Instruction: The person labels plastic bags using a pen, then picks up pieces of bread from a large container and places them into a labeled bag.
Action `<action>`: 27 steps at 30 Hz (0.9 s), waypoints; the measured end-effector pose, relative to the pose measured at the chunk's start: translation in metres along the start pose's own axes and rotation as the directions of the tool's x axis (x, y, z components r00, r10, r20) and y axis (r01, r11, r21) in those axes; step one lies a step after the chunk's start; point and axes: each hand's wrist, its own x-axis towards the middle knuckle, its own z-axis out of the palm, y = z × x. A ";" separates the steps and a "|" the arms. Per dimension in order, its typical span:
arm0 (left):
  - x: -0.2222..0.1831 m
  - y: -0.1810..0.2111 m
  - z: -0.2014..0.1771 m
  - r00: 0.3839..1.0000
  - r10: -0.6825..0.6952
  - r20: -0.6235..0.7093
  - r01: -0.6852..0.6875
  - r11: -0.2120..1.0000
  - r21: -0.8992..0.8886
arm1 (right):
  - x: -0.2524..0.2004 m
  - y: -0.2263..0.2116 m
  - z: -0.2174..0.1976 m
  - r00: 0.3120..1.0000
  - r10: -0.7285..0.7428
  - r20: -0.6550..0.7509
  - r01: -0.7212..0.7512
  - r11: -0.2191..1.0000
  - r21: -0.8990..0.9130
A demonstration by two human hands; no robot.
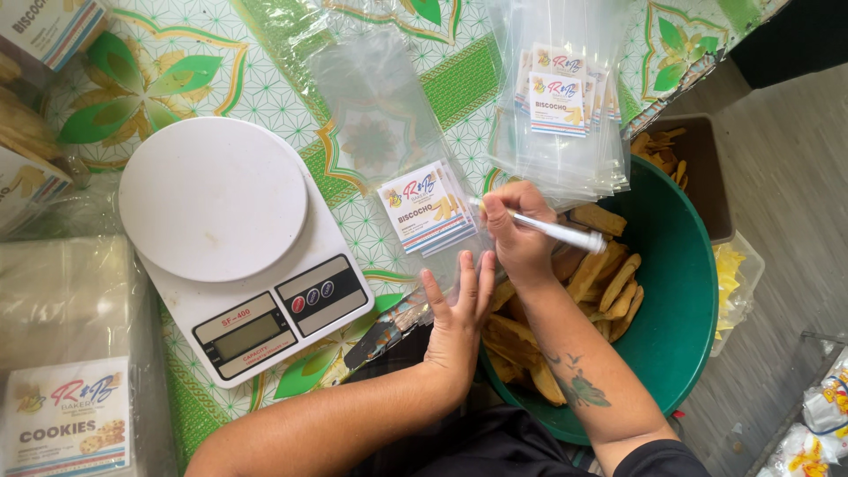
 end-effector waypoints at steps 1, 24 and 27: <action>-0.001 0.003 0.001 1.000 0.006 0.006 -0.006 0.999 -0.038 | -0.002 -0.006 0.001 1.000 0.018 0.007 -0.017 0.999 -0.045; 0.007 -0.011 -0.006 0.995 0.091 0.029 -0.088 0.993 -0.075 | 0.058 -0.001 -0.066 0.991 0.050 -0.125 -0.017 0.969 0.246; 0.006 -0.016 -0.010 0.989 0.131 0.074 -0.127 0.990 -0.053 | 0.091 0.021 -0.110 0.970 0.155 -0.185 -0.100 0.957 0.273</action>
